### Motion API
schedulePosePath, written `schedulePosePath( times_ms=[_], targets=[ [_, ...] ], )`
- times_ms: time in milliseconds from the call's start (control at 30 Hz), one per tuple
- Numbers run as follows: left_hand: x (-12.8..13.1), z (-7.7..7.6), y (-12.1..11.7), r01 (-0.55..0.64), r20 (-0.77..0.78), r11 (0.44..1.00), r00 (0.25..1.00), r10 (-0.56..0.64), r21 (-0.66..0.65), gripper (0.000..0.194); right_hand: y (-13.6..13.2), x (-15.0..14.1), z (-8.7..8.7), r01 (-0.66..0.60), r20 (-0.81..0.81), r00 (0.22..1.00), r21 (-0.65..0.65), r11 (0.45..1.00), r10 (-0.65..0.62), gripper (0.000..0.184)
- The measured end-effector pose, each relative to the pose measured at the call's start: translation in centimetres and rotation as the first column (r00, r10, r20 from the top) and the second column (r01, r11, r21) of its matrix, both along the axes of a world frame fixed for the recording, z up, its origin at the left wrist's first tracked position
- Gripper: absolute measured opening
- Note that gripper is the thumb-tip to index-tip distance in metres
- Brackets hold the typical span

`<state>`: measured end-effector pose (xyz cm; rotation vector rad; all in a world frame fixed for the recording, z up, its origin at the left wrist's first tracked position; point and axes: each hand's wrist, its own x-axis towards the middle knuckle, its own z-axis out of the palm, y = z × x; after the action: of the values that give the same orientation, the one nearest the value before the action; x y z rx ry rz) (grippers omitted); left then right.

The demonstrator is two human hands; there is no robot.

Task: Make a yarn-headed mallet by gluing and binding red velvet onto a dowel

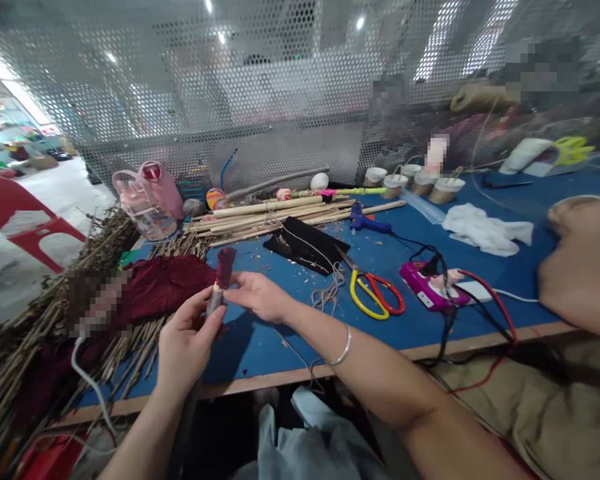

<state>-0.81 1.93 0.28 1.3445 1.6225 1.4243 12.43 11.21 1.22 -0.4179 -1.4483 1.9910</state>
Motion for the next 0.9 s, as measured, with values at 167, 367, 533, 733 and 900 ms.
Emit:
schedulePosePath(
  times_ms=[167,367,533,733,900],
  targets=[
    [-0.1,0.7,0.6,0.085,0.26,0.994,0.964,-0.065,-0.067,0.048,-0.1,-0.1,0.1,0.026,-0.008,1.0,-0.051,0.998,-0.026,0.04],
    [-0.7,0.8,1.4,0.324,0.528,0.942,0.817,-0.232,-0.087,0.053,0.1,0.1,0.0,-0.001,0.017,1.0,-0.045,0.999,0.002,0.043],
    [-1.0,0.0,1.4,0.452,0.597,0.884,0.744,-0.299,-0.12,0.049,0.2,0.2,-0.5,0.013,0.032,0.999,0.05,0.999,-0.015,0.035],
    [0.1,-0.2,-0.2,-0.074,-0.134,0.995,0.988,0.082,0.059,0.043,0.0,-0.4,-0.3,0.049,-0.001,0.999,0.103,0.994,-0.049,0.035],
    [0.0,-0.2,-0.2,-0.105,-0.131,0.989,0.984,0.118,0.101,0.032,0.2,0.0,-0.5,0.033,0.078,0.996,0.104,0.994,-0.041,0.038]
  ],
)
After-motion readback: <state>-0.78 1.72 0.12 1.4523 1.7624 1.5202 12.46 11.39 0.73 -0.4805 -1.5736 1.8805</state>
